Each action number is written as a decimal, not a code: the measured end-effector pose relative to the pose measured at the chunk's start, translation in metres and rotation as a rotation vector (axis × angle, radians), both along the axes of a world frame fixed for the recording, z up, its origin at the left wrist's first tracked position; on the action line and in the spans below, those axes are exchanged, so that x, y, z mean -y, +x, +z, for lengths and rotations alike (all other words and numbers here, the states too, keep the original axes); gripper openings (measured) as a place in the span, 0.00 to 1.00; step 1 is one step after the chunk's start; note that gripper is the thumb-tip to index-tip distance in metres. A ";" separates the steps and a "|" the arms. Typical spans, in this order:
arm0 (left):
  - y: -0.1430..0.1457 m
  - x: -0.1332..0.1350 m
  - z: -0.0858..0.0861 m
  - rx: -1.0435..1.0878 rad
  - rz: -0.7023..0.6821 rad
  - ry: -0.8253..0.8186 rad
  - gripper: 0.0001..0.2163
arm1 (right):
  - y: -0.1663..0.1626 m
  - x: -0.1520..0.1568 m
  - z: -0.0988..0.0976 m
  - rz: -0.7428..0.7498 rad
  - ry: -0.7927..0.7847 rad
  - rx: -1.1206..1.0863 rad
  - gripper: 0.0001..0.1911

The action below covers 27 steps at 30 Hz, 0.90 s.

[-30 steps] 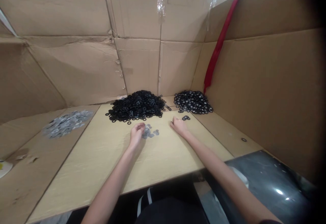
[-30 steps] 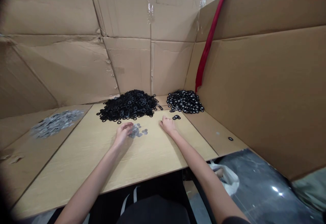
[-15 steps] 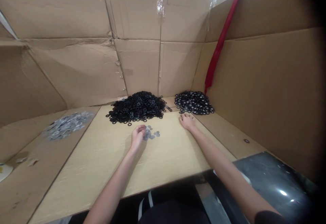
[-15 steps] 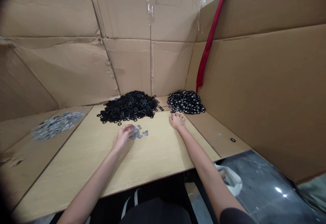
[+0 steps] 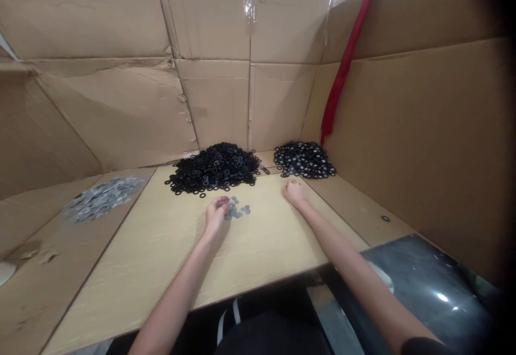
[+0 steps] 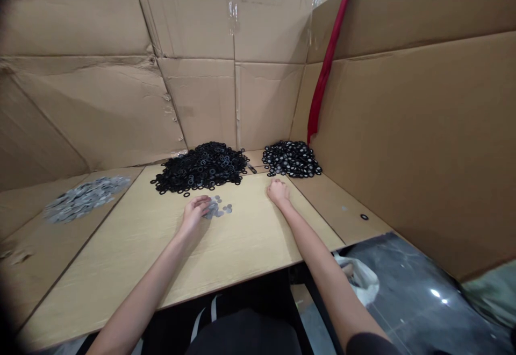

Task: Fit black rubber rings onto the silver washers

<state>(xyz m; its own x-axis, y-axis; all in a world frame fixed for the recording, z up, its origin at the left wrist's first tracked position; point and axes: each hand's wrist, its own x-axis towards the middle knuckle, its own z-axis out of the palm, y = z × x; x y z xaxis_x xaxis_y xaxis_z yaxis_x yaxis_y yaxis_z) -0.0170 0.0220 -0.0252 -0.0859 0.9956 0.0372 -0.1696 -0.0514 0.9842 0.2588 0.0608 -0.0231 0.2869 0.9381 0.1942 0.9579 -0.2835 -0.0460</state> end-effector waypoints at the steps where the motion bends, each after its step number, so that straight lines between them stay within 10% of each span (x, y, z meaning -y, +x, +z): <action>1: 0.000 -0.001 -0.002 -0.016 0.007 0.012 0.13 | 0.000 0.000 0.000 0.003 0.000 -0.001 0.19; 12: -0.024 -0.051 -0.007 -0.739 0.277 0.178 0.13 | 0.019 -0.019 0.005 -0.005 -0.029 -0.012 0.19; 20: -0.039 -0.117 -0.006 -1.116 0.444 0.451 0.14 | 0.064 -0.091 0.046 -0.234 0.161 -0.040 0.21; 27: -0.039 -0.159 -0.020 -1.214 0.400 0.459 0.23 | 0.104 -0.150 0.060 -0.043 0.169 0.199 0.21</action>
